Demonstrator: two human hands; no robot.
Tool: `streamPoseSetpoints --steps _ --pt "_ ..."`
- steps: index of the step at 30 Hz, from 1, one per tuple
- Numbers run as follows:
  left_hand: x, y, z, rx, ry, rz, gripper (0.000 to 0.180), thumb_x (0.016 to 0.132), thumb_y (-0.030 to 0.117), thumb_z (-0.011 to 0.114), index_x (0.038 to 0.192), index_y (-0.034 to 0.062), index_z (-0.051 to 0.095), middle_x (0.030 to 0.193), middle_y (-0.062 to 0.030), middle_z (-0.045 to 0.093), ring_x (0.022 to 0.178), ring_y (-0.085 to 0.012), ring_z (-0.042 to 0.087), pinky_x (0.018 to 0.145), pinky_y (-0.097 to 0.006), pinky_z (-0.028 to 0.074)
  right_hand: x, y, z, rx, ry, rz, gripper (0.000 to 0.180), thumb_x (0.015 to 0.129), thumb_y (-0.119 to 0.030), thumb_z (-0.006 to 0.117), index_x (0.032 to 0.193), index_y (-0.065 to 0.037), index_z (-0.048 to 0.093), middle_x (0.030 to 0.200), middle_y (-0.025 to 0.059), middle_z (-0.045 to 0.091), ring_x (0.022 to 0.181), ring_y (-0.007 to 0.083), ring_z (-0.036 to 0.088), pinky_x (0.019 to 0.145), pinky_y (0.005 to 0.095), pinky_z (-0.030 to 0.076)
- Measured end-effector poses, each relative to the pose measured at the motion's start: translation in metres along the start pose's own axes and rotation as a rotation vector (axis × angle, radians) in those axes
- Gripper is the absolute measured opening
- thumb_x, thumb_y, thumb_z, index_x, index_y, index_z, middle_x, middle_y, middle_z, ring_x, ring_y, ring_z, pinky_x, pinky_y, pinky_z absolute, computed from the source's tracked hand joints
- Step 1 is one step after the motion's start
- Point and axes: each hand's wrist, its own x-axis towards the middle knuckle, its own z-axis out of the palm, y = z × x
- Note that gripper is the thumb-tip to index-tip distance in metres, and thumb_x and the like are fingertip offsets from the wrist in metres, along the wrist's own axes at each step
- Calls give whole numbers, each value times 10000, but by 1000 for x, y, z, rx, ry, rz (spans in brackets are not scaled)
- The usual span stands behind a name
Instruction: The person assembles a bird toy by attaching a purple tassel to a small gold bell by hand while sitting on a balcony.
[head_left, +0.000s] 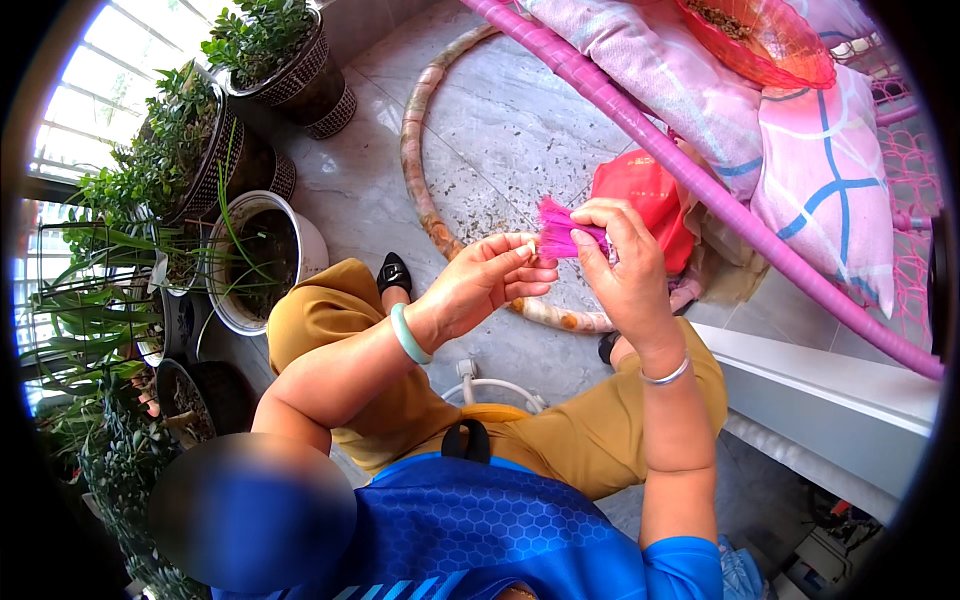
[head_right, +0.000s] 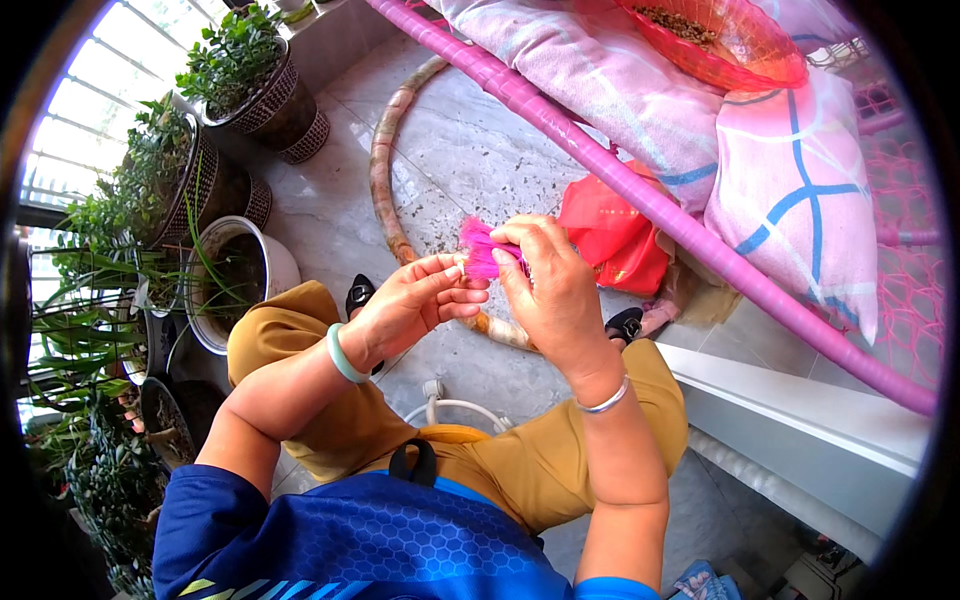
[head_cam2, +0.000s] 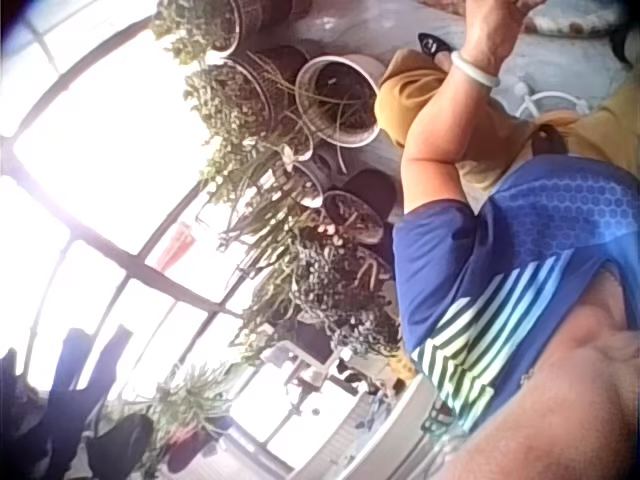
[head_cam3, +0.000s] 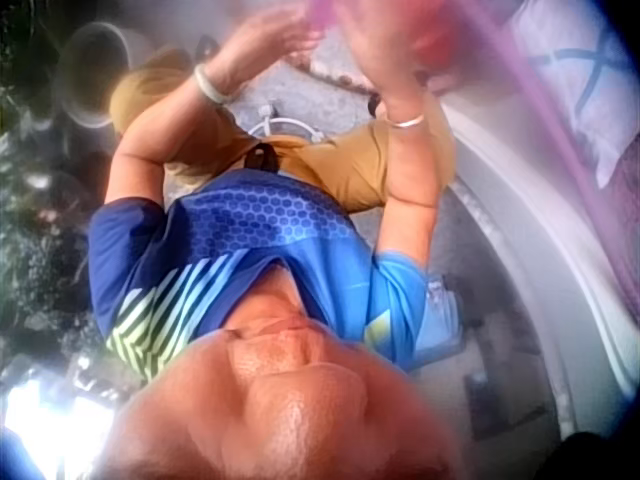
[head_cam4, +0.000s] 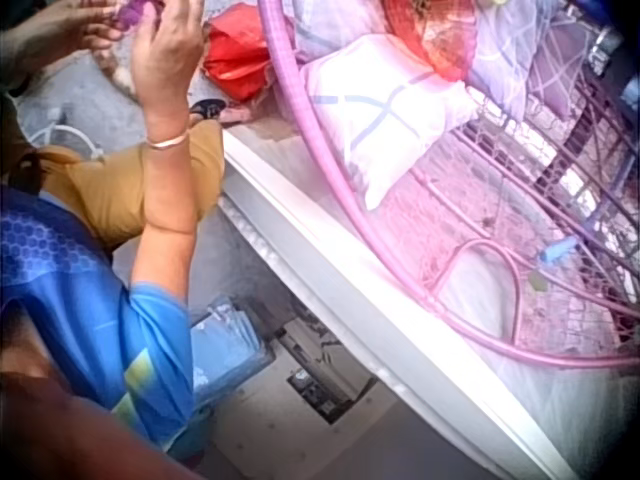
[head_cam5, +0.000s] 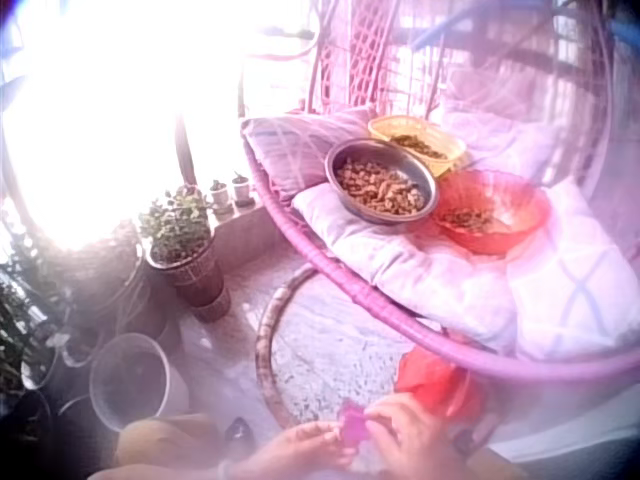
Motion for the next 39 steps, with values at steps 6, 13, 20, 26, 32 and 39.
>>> streamPoseSetpoints --steps 6,13,20,26,32,39 --pt "-1 2 3 52 9 -21 236 934 154 483 1129 23 505 1029 -107 611 944 -202 620 827 -315 518 -2 1 6 -8 -47 -20 203 752 14 617 938 -35 550 927 113 573 827 277 594 696 343 485" --pt "-4 3 0 87 -51 6 278 943 173 466 1156 -4 488 1079 -108 588 996 -211 603 858 -322 510 -2 -3 7 2 -102 -27 191 745 26 604 920 -30 550 918 104 569 824 271 595 681 349 483" --pt "-6 7 6 69 -27 14 279 946 150 446 1174 -7 476 1106 -145 574 1050 -252 576 885 -349 495 7 -2 -10 -177 -40 -57 189 749 24 594 925 -30 551 937 109 566 849 285 587 708 367 479" --pt "-3 -2 -10 87 -185 80 306 953 160 432 1218 8 458 1143 -114 560 1066 -204 559 932 -334 466 -6 -8 10 -111 -197 -187 252 688 13 616 930 -10 549 953 120 565 884 285 576 753 363 483" --pt "-6 2 -3 93 -96 33 290 955 143 423 1207 7 467 1151 -93 558 1051 -178 560 932 -332 465 5 0 -3 -322 -152 -188 243 673 35 570 910 -16 555 934 113 564 858 267 571 740 354 475" --pt "-3 -3 -13 137 -115 71 297 955 151 426 1211 7 462 1192 -120 538 1081 -201 548 938 -335 457 -3 -6 9 -246 -240 -182 215 666 28 575 873 -26 554 907 98 560 831 264 569 710 356 475"
